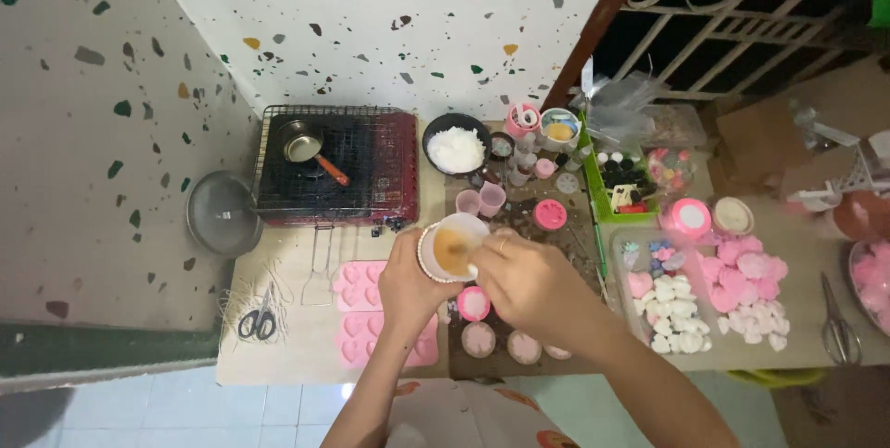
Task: Stirring melted wax and pouring it into various decorative molds to create candles or wax melts.
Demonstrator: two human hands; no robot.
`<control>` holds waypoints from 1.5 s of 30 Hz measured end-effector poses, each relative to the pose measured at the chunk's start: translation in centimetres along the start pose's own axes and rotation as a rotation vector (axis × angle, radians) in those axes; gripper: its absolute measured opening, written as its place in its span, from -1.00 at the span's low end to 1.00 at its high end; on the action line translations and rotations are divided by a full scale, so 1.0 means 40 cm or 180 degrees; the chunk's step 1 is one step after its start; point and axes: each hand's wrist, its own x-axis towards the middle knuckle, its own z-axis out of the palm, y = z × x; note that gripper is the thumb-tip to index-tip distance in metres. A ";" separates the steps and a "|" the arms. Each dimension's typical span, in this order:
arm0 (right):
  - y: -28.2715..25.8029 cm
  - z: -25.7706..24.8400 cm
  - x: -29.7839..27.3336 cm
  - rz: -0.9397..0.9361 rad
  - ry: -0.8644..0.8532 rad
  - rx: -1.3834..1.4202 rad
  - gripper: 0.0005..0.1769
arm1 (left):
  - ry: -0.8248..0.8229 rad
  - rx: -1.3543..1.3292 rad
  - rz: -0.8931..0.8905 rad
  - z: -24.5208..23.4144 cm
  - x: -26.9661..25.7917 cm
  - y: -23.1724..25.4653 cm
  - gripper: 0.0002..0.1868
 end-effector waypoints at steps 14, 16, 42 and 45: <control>0.003 -0.021 -0.001 0.0119 -0.0600 0.0457 -0.83 | 0.0286 -0.0148 -0.0298 0.005 -0.053 0.036 -0.15; 0.002 -0.016 -0.005 0.0136 -0.0747 0.0349 -0.84 | 0.0328 -0.0134 -0.0398 0.001 -0.064 0.035 -0.12; -0.017 0.060 0.018 -0.0528 -0.0875 0.0162 -0.77 | 0.0679 -0.0162 -0.0576 -0.023 -0.125 -0.039 -0.05; -0.021 0.061 0.027 -0.0540 -0.1161 0.0665 -0.78 | 0.0713 0.0027 -0.0469 -0.020 -0.120 -0.059 -0.04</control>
